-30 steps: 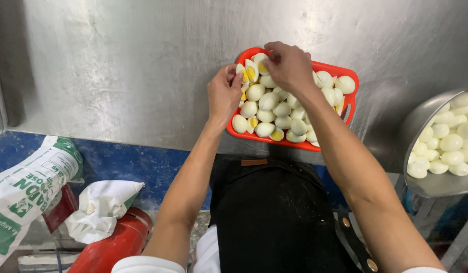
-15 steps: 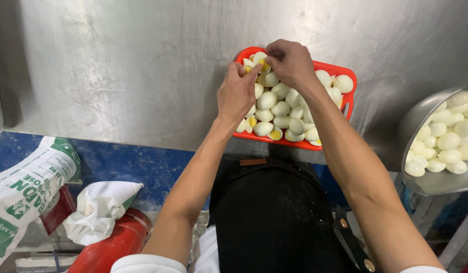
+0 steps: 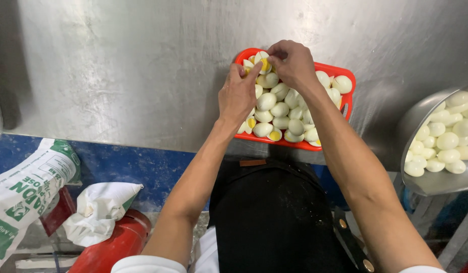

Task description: The recorder is using a wire egg slicer to cut hard-boiled eggs and arranging them on a tray.

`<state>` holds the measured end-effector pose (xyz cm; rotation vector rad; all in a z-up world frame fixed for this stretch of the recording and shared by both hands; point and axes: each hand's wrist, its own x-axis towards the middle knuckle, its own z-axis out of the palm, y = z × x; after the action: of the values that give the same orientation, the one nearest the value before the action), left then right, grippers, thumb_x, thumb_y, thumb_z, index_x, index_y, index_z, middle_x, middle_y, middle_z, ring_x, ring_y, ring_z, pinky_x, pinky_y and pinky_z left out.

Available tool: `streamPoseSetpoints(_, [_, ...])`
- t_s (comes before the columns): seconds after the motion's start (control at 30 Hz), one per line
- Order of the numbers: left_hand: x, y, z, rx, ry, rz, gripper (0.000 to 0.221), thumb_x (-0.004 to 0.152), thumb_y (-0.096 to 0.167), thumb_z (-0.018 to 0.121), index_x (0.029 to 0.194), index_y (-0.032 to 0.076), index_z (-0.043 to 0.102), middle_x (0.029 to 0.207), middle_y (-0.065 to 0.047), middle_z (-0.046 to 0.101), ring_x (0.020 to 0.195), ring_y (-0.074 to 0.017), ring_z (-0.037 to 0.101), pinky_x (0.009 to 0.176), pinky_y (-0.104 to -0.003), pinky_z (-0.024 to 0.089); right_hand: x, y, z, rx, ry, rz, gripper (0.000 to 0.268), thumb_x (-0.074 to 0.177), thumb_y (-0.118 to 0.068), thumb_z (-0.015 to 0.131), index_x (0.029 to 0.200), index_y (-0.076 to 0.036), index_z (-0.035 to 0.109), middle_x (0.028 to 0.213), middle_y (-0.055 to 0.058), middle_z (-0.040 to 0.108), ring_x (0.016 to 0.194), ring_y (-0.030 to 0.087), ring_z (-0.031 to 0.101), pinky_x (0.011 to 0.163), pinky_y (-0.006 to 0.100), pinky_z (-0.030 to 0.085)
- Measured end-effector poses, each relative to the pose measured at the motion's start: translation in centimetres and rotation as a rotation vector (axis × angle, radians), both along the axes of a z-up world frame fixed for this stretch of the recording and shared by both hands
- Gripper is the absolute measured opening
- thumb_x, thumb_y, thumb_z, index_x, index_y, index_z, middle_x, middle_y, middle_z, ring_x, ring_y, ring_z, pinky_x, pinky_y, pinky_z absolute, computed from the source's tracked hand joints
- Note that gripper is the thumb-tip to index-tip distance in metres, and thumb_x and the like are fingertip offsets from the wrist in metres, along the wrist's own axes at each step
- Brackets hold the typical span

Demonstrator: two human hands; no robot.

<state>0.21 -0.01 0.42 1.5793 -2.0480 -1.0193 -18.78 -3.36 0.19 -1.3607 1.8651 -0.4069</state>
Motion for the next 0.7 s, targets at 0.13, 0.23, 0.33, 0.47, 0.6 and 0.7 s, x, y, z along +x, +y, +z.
streamPoseSetpoints(0.13, [0.0,0.2,-0.6,-0.028,-0.034,-0.037,0.047,0.091,0.007,0.062,0.134,0.025,0.069,0.111,-0.012,0.05,0.103,-0.0306,0.062,0.074,-0.044,0.057,0.1,0.0,0.0,-0.035,0.051,0.063,0.016,0.09,-0.014,0.078,0.104,-0.006,0.077,0.098,0.01,0.077,0.09,0.022,0.073,0.082,0.036,0.057])
streamPoseSetpoints(0.23, [0.0,0.4,-1.1,-0.046,-0.05,-0.044,0.046,0.09,0.008,0.062,0.133,0.024,0.069,0.113,-0.011,0.051,0.106,-0.0302,0.062,0.076,-0.044,0.057,-0.1,0.0,-0.1,-0.08,0.075,0.087,0.017,0.088,-0.013,0.079,0.104,-0.005,0.077,0.099,0.011,0.075,0.09,0.023,0.072,0.081,0.037,0.057])
streamPoseSetpoints(0.33, [0.1,0.4,-0.8,-0.015,-0.037,-0.034,0.044,0.093,0.008,0.062,0.134,0.022,0.069,0.113,-0.011,0.051,0.105,-0.0293,0.062,0.076,-0.044,0.057,-0.3,-0.1,-0.3,-0.056,0.095,0.06,0.02,0.086,-0.014,0.081,0.104,-0.005,0.077,0.099,0.011,0.074,0.089,0.024,0.071,0.08,0.038,0.057])
streamPoseSetpoints(0.47, [0.1,0.4,-0.9,-0.017,-0.024,-0.022,0.042,0.094,0.01,0.062,0.133,0.022,0.069,0.113,-0.01,0.051,0.104,-0.0282,0.062,0.078,-0.043,0.057,-0.8,-0.3,-0.2,-0.041,0.044,0.052,0.021,0.088,-0.016,0.08,0.106,-0.004,0.076,0.1,0.011,0.076,0.092,0.021,0.073,0.082,0.036,0.058])
streamPoseSetpoints(0.6, [0.5,0.5,-0.6,-0.004,0.088,0.04,0.039,0.098,0.012,0.061,0.136,0.02,0.067,0.112,-0.01,0.055,0.098,-0.0272,0.065,0.078,-0.042,0.056,-2.9,0.0,-0.5,-0.107,-0.054,0.027,0.022,0.097,-0.018,0.074,0.114,-0.003,0.075,0.103,0.011,0.077,0.092,0.023,0.073,0.084,0.036,0.057])
streamPoseSetpoints(0.7, [1.6,0.6,-0.3,0.04,0.253,0.181,0.037,0.103,0.012,0.058,0.139,0.016,0.064,0.11,-0.01,0.058,0.09,-0.0247,0.066,0.077,-0.039,0.056,-4.7,1.0,1.8,-0.111,0.031,-0.001,0.025,0.1,-0.019,0.069,0.121,-0.005,0.073,0.112,0.011,0.076,0.098,0.024,0.073,0.087,0.038,0.058])
